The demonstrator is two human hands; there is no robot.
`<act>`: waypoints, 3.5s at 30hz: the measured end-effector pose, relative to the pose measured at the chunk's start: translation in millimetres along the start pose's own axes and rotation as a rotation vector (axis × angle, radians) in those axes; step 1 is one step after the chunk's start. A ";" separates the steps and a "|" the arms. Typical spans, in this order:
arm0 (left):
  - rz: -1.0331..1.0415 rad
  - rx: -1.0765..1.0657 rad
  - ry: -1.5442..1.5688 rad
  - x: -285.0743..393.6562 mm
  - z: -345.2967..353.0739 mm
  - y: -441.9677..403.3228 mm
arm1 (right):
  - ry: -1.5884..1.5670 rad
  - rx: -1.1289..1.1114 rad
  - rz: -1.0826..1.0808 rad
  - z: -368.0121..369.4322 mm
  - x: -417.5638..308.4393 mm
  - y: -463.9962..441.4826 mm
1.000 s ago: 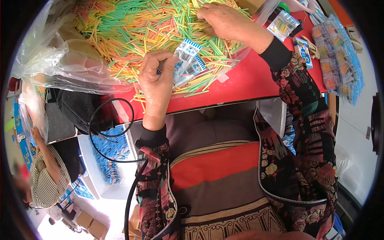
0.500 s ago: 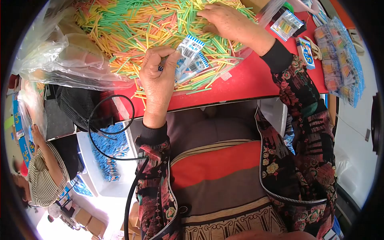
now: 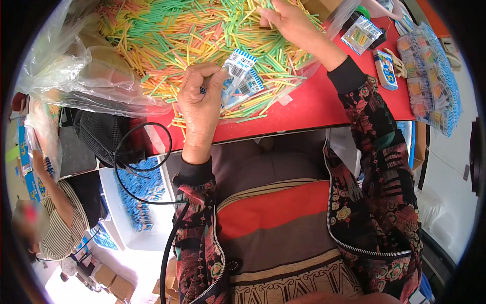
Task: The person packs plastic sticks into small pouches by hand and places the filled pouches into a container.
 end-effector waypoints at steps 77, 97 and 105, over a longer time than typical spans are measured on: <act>0.089 -0.077 0.250 14.4 7.8 -0.3 | -0.786 -0.349 0.494 -11.9 -87.7 62.4; 0.162 -0.139 0.071 24.6 12.1 0.2 | -0.867 -0.329 0.494 -18.4 -87.0 75.0; 0.177 -0.130 0.053 30.1 12.8 2.3 | -0.757 -0.314 0.504 -15.1 -90.1 78.3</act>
Point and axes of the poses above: each hand's wrist, its own y-axis away from the middle knuckle, its own z-axis out of the palm, x = y × z, the point moved 3 cm from there along -y, towards the middle knuckle, and after that the axes turned 8 degrees about -x, right-handed, at the moved point
